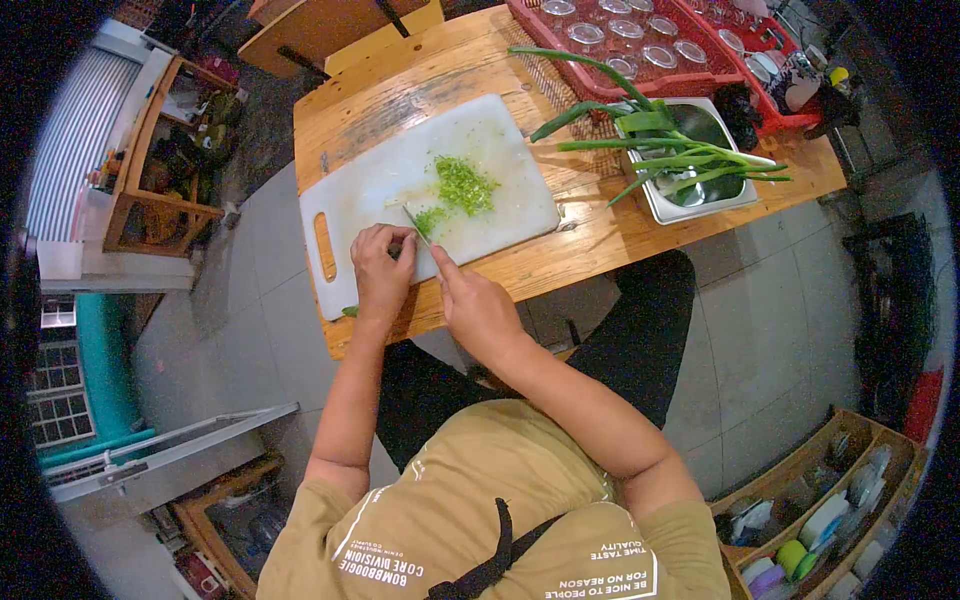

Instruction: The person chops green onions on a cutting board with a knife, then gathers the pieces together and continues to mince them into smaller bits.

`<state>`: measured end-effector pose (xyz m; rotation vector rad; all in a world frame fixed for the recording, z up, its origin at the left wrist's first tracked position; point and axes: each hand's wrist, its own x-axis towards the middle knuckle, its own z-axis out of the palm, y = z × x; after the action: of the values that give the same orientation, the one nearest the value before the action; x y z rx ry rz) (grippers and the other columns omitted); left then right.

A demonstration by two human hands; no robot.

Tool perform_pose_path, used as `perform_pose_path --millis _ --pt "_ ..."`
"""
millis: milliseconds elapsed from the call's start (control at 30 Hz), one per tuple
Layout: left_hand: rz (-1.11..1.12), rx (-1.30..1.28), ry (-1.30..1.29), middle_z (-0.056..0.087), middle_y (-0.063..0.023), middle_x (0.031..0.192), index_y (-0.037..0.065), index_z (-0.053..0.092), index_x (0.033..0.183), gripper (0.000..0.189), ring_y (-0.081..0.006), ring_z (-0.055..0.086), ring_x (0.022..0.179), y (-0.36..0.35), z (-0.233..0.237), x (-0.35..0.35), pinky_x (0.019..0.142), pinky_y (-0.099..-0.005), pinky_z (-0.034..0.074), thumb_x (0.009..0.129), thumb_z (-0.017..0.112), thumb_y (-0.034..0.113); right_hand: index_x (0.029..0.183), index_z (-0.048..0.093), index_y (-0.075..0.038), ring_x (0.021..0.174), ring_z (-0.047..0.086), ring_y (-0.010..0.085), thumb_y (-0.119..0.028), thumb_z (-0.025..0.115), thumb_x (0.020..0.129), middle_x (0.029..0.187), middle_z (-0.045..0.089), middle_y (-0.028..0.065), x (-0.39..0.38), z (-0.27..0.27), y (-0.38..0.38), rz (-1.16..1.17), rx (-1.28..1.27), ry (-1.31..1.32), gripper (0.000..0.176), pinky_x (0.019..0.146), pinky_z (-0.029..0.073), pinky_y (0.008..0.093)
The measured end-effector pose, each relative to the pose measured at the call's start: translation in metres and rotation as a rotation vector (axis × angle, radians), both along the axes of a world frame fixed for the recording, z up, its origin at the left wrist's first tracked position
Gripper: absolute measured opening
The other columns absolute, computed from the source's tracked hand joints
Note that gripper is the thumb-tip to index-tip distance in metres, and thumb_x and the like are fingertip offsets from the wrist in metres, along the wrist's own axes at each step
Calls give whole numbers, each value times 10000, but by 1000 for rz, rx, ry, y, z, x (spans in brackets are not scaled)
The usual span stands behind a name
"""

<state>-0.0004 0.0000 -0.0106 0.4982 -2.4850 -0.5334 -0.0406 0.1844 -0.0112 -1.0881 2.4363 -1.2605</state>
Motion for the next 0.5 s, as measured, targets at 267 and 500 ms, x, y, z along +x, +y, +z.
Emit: perform_pose_path --millis 267,500 --pt "10 17 -16 712 -106 920 39 755 922 87 -330 654 979 2 2 1 961 -461 478 909 786 119 1626 485 -110 781 703 438 -168 581 1100 849 709 232 16 7 23 33 -22 -55 538 709 572 561" --pt "-35 9 4 699 -86 902 49 746 909 68 -310 651 995 3 1 -1 1013 -450 458 902 781 106 1600 523 -126 781 705 442 -151 586 1096 873 719 258 4 11 4 1 87 -75 508 714 556 556"
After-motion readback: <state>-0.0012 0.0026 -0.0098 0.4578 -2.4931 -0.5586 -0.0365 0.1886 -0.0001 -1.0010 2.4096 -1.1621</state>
